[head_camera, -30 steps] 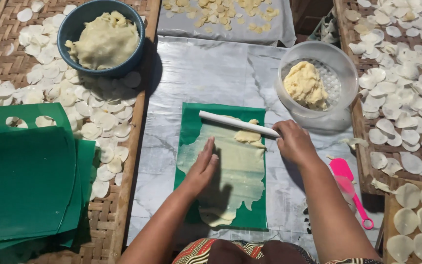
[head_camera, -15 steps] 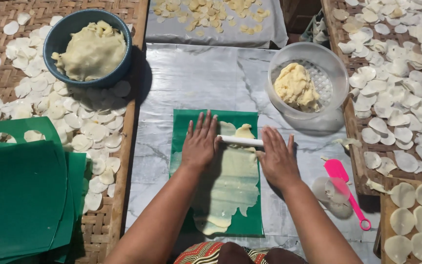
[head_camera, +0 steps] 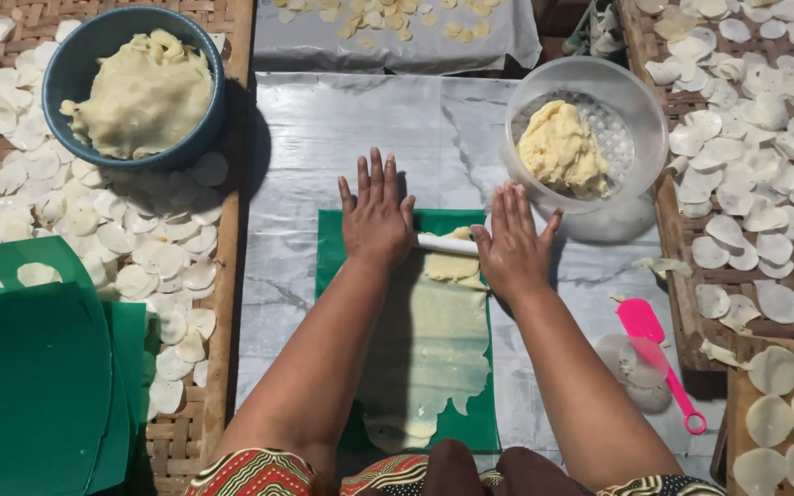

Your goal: Rolling out dough into thin sheets using a rolling pin on a flat surface to make chips or crackers.

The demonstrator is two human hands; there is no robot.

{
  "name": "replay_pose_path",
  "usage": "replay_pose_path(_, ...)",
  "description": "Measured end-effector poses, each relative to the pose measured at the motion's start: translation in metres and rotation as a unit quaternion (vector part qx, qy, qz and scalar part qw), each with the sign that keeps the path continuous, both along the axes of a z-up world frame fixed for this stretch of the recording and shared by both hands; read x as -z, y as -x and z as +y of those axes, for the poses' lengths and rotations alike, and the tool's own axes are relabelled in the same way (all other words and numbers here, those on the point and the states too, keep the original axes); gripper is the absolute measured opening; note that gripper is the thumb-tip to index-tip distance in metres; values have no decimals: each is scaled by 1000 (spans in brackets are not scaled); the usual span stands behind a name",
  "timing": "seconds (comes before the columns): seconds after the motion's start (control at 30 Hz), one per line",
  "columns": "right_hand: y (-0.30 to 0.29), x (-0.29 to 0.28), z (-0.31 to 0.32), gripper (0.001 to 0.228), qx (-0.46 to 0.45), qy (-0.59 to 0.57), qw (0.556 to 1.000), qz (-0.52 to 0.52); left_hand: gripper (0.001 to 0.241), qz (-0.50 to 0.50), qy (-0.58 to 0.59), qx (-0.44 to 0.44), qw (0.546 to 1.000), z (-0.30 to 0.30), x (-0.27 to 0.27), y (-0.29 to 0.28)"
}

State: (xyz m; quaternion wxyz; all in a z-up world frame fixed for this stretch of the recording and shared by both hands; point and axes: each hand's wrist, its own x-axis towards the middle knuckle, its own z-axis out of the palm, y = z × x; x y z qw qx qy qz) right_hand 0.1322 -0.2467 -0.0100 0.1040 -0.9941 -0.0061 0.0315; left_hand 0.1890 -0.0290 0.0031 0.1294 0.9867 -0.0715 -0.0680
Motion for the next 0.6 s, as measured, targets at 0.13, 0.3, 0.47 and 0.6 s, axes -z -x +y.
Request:
replay_pose_path(0.13,24,9,-4,75,-17,6,999,-43,71,-28,1,7,1000,6,-2,27)
replay_pose_path(0.3,67,11,-4,75,-32,0,997,-66,71,-19,-3,24,1000,15,11,69)
replay_pose_path(0.47,95,7,-9,74,-34,-11,999,15,68,-4,-14,35,999,24,21,103)
replay_pose_path(0.6,102,5,-18,68,-41,-39,998,-5,62,-46,19,45,998,32,36,107)
